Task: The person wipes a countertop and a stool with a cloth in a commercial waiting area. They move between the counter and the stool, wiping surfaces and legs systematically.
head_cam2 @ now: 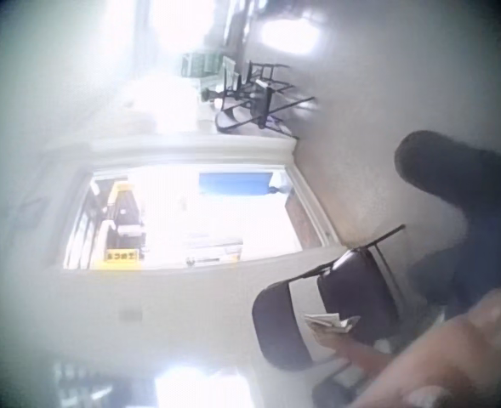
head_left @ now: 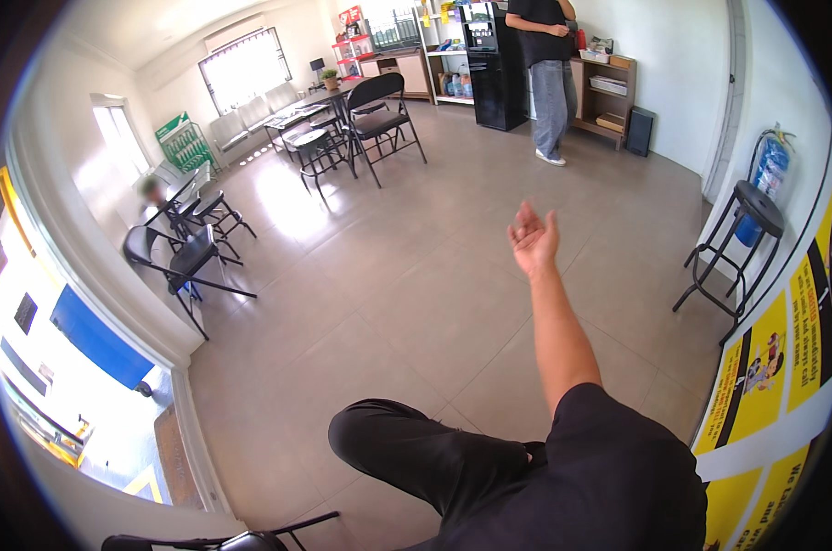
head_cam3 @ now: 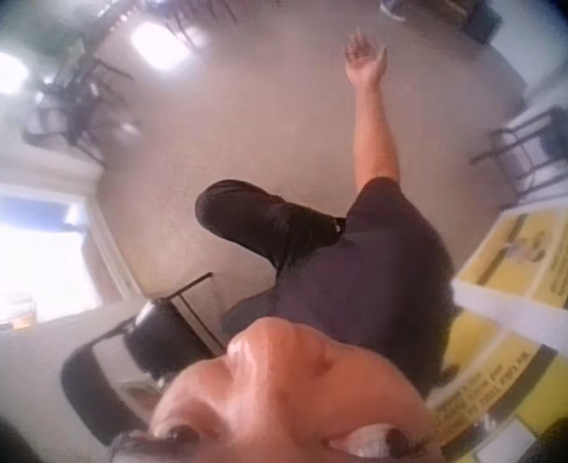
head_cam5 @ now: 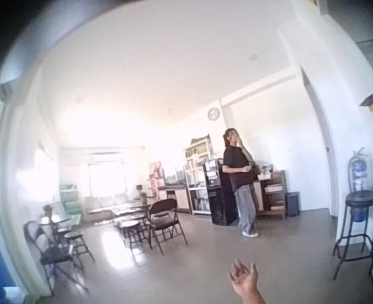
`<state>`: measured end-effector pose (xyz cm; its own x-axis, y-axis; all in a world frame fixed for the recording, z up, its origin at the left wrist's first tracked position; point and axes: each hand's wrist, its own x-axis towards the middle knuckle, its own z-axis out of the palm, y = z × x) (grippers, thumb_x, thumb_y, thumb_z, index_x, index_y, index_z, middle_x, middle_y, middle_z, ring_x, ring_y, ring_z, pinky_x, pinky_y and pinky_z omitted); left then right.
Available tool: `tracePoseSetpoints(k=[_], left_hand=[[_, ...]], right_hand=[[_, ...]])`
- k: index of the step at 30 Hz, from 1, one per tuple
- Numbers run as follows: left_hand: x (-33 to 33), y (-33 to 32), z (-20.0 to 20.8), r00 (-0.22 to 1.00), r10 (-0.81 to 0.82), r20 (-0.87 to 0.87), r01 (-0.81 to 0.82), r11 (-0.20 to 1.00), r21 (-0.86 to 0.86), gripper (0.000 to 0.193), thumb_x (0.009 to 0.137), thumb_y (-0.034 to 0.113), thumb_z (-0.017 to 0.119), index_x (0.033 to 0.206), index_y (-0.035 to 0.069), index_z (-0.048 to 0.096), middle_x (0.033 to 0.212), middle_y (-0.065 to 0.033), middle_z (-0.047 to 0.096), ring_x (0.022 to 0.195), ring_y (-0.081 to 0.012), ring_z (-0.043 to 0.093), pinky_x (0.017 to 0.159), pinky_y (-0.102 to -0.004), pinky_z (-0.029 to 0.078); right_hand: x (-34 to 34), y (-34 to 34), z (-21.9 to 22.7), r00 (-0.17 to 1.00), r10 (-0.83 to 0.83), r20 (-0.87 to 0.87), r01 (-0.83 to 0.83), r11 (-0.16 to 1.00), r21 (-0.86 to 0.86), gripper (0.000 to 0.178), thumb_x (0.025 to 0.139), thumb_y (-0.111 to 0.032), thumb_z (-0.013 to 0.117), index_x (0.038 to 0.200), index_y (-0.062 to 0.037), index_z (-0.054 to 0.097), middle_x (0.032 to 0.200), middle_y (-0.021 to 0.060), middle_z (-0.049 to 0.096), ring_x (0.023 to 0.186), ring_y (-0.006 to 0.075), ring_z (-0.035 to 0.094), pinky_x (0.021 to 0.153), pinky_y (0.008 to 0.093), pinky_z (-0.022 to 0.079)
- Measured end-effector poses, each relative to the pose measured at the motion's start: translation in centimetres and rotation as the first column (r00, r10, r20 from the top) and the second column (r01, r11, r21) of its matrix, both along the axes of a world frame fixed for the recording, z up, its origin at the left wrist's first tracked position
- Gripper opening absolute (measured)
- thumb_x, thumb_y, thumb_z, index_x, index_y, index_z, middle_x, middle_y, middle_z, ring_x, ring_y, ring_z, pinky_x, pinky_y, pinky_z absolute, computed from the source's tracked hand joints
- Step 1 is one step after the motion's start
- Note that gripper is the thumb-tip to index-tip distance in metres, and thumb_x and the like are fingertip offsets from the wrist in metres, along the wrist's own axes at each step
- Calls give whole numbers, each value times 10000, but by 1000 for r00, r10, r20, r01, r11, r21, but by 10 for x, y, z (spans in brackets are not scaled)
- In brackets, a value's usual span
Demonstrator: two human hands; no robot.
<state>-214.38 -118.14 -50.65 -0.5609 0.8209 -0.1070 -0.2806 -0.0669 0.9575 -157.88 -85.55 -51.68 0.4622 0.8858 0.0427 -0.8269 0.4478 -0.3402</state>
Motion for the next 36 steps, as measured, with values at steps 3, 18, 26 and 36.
tracePoseSetpoints(k=[3,18,26,36], left_hand=[[-3,5,-2,998,28,49,-27,999,-21,443,1086,380,516,1377,51,576,1241,-139,673,1090,-274,667,938,-419,538],[18,-5,28,951,122,283,-147,987,67,423,1096,383,502,1370,69,573,1227,-129,673,1063,-261,679,912,-418,561],[6,-133,37,955,223,196,-238,970,56,664,1088,467,503,1461,-81,495,1422,-201,614,1227,-273,642,1066,-394,497],[-100,-341,-128,144,316,-938,-914,407,-3,408,1099,257,494,1418,20,585,1473,-176,564,1393,-337,484,1193,-442,329]], right_hand=[[-39,19,-39,975,129,181,-86,970,-228,343,1044,-380,562,883,-114,708,750,-8,686,626,124,565,720,353,526],[-375,-172,68,-267,18,963,-683,701,-203,675,1040,-486,561,1544,-66,403,1533,246,443,1443,362,376,1191,450,313],[-550,-266,-1,-383,621,684,-857,37,-513,582,994,-286,547,1452,66,469,1206,207,650,1084,299,649,983,387,488],[-732,-353,-149,-208,586,783,-599,556,-576,923,885,-91,526,1626,28,-12,1566,370,305,1419,462,405,1195,538,330]])
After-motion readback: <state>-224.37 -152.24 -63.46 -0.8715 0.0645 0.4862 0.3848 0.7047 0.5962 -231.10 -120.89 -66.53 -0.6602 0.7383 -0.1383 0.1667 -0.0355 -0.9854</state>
